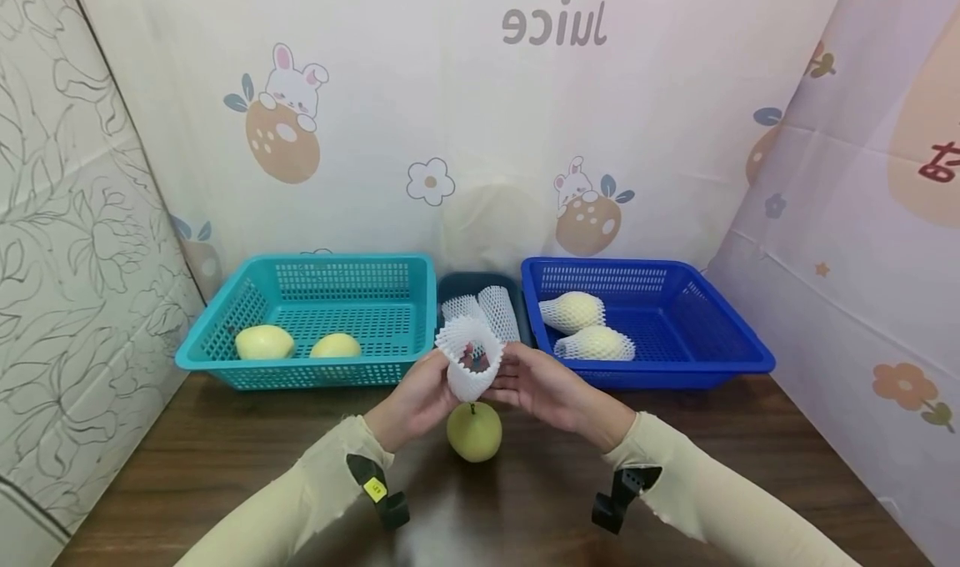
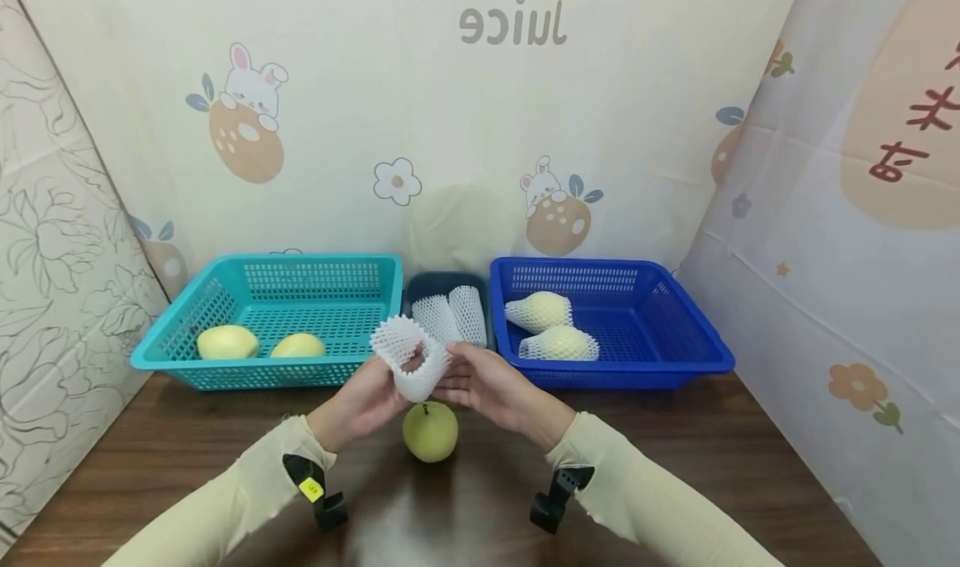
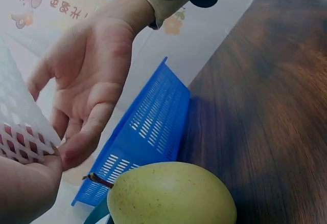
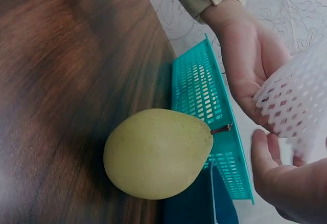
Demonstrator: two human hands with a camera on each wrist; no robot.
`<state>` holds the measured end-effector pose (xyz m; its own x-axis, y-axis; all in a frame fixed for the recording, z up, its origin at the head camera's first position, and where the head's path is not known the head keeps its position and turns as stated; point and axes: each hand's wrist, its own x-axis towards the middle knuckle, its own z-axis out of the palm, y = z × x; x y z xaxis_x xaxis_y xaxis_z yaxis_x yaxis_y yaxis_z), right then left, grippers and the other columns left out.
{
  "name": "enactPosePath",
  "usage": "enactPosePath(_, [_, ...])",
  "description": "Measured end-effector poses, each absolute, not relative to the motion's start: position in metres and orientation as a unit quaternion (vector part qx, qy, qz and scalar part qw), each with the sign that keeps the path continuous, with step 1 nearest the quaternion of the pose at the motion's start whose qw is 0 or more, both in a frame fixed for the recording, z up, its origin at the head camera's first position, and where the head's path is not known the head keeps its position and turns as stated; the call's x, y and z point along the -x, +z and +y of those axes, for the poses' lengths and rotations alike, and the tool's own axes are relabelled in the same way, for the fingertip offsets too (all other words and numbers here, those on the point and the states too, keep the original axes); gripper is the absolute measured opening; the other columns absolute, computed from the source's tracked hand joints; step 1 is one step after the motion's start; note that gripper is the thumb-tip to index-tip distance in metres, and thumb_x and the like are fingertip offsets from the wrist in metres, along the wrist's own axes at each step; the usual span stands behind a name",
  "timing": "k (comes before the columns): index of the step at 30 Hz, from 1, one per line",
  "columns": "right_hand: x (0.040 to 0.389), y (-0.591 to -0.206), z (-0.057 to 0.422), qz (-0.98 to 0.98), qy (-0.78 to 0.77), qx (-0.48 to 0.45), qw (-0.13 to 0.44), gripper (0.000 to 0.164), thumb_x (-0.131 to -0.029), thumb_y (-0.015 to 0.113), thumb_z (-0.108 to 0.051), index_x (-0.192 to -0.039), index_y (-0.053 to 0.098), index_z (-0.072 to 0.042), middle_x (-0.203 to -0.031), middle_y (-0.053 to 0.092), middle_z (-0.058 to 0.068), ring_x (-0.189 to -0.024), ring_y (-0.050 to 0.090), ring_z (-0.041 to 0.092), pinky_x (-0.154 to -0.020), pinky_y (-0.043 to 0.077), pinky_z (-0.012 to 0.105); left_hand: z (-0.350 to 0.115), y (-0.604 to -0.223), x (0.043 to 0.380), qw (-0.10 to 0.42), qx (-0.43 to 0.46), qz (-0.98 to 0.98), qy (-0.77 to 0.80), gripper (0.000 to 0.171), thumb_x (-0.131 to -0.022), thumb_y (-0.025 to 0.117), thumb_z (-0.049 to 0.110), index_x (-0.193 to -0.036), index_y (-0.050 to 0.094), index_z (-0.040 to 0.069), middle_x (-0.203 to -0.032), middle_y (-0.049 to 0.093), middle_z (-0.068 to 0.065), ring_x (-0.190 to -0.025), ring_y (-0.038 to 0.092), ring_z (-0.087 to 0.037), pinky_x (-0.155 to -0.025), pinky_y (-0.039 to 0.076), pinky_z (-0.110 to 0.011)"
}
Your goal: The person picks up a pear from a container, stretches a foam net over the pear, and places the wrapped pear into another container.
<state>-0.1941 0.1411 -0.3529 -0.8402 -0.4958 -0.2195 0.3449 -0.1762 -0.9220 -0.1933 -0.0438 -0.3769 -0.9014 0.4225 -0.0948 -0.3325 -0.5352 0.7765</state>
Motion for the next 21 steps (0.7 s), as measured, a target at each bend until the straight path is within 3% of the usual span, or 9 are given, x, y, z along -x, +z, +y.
enactPosePath(4, [0.194, -0.353, 0.142, 0.534, -0.807, 0.046, 0.248, 0.044, -0.101, 0.041, -0.02, -0.137, 0.029, 0.003, -0.123, 0.051, 0.016, -0.111, 0.053, 0.023, -0.102, 0.038, 0.04, -0.045, -0.379, 0.194, 0.214, -0.055, 0.43, 0.875, 0.038, -0.104, 0.037, 0.019, -0.14, 0.033, 0.007, -0.124, 0.048, -0.003, -0.106, 0.05, -0.013, -0.09, 0.043, -0.031])
enactPosePath(11, [0.193, -0.351, 0.144, 0.449, -0.856, 0.047, 0.251, 0.025, -0.101, 0.039, -0.021, -0.12, 0.043, -0.005, -0.108, 0.059, 0.005, -0.097, 0.057, 0.015, -0.088, 0.046, 0.031, -0.048, -0.383, 0.195, 0.225, -0.062, 0.41, 0.882, 0.042, -0.106, 0.031, 0.022, -0.145, 0.031, 0.008, -0.137, 0.045, -0.008, -0.12, 0.046, -0.018, -0.098, 0.04, -0.034])
enactPosePath(17, [0.19, -0.359, 0.142, 0.482, -0.831, 0.021, 0.277, 0.03, -0.102, 0.04, -0.026, -0.127, 0.04, -0.008, -0.111, 0.061, 0.003, -0.095, 0.06, 0.012, -0.082, 0.048, 0.027, -0.049, -0.382, 0.196, 0.208, -0.046, 0.375, 0.902, 0.044, -0.106, 0.028, 0.018, -0.147, 0.026, 0.004, -0.148, 0.031, -0.014, -0.133, 0.031, -0.025, -0.109, 0.026, -0.04])
enactPosePath(21, [0.187, -0.368, 0.143, 0.505, -0.815, 0.012, 0.283, 0.035, -0.103, 0.042, -0.026, -0.131, 0.044, -0.006, -0.113, 0.062, 0.004, -0.099, 0.06, 0.014, -0.087, 0.048, 0.032, -0.05, -0.384, 0.193, 0.201, -0.012, 0.391, 0.898, 0.044, -0.106, 0.032, 0.025, -0.145, 0.03, 0.005, -0.142, 0.038, -0.011, -0.125, 0.039, -0.021, -0.105, 0.033, -0.038])
